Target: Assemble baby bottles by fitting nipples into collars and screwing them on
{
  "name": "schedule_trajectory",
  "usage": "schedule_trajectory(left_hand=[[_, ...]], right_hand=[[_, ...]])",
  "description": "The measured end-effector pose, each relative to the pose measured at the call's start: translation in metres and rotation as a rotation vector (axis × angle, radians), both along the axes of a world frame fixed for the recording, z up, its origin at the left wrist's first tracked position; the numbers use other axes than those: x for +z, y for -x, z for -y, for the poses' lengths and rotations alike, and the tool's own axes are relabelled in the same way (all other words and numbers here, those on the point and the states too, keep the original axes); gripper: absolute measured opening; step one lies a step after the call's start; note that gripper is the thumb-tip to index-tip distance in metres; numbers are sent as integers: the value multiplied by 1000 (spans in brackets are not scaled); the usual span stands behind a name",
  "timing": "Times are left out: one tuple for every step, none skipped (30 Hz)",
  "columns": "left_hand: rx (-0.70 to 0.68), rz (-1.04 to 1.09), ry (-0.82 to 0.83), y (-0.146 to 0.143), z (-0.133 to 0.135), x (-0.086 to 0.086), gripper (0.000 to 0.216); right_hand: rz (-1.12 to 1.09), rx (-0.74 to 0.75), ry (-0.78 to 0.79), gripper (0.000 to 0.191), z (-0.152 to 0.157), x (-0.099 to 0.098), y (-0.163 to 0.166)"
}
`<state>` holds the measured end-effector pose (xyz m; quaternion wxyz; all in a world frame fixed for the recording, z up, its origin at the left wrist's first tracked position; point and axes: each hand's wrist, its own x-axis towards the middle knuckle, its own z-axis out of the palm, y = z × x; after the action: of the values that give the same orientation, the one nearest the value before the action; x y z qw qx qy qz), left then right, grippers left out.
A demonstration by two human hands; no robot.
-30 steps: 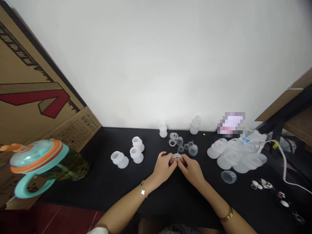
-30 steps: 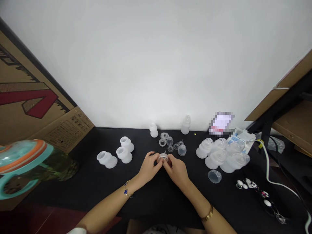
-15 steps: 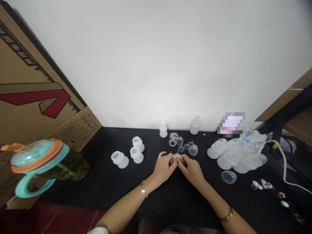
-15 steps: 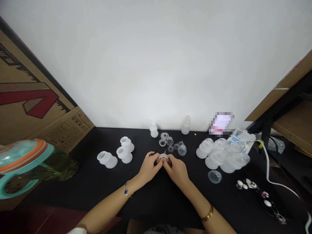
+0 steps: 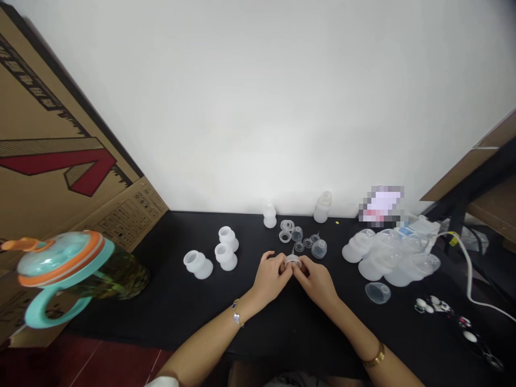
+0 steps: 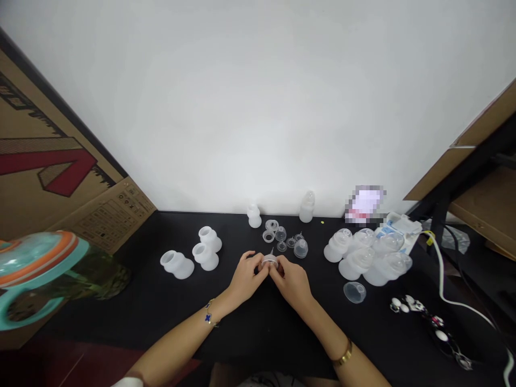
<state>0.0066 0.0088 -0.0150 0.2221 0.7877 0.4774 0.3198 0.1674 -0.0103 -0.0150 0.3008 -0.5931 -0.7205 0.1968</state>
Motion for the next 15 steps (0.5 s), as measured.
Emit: schedule_trajectory(left_hand=[[2,1,-1,0,0,0,27],[3,1,-2,0,0,0,27],[4,0,-4,0,0,0,27],[5,-1,-6,0,0,0,26],[6,-4,-7,0,0,0,26],[6,-7,-9,-1,1,1,26],[7,-11,-10,-1,1,1,26],[8,-15,-14,-1,1,1,25],[11,-20,-19,-1,1,2,25],[14,-26,-24,-1,1,3,25],[20,-34,-31,-1,1,3,24],[27,-42,-38,-1,1,4,24],[35,-50,-46,0,0,4,23],[44,-60,-52,0,0,4,22],[53,-71,-60,0,0,4,22]], right_hand=[[3,-1,-2,30,0,0,0],[7,-2,-4,30,0,0,0],[12,-3,-8,30,0,0,0],[16,-3,-11,30,0,-1,-1],[17,-3,-15,30,0,-1,-1],[16,-3,-18,30,0,0,-1],[14,-2,-19,30,0,0,-1],[12,0,-18,30,0,1,-1],[9,1,-14,30,1,1,-1],[7,3,-9,30,1,2,-1],[5,7,-4,30,1,3,-1],[2,13,0,30,2,4,-1],[-5,20,5,29,2,4,-1],[-15,25,8,27,3,5,-1],[-27,25,10,25,3,5,-1]])
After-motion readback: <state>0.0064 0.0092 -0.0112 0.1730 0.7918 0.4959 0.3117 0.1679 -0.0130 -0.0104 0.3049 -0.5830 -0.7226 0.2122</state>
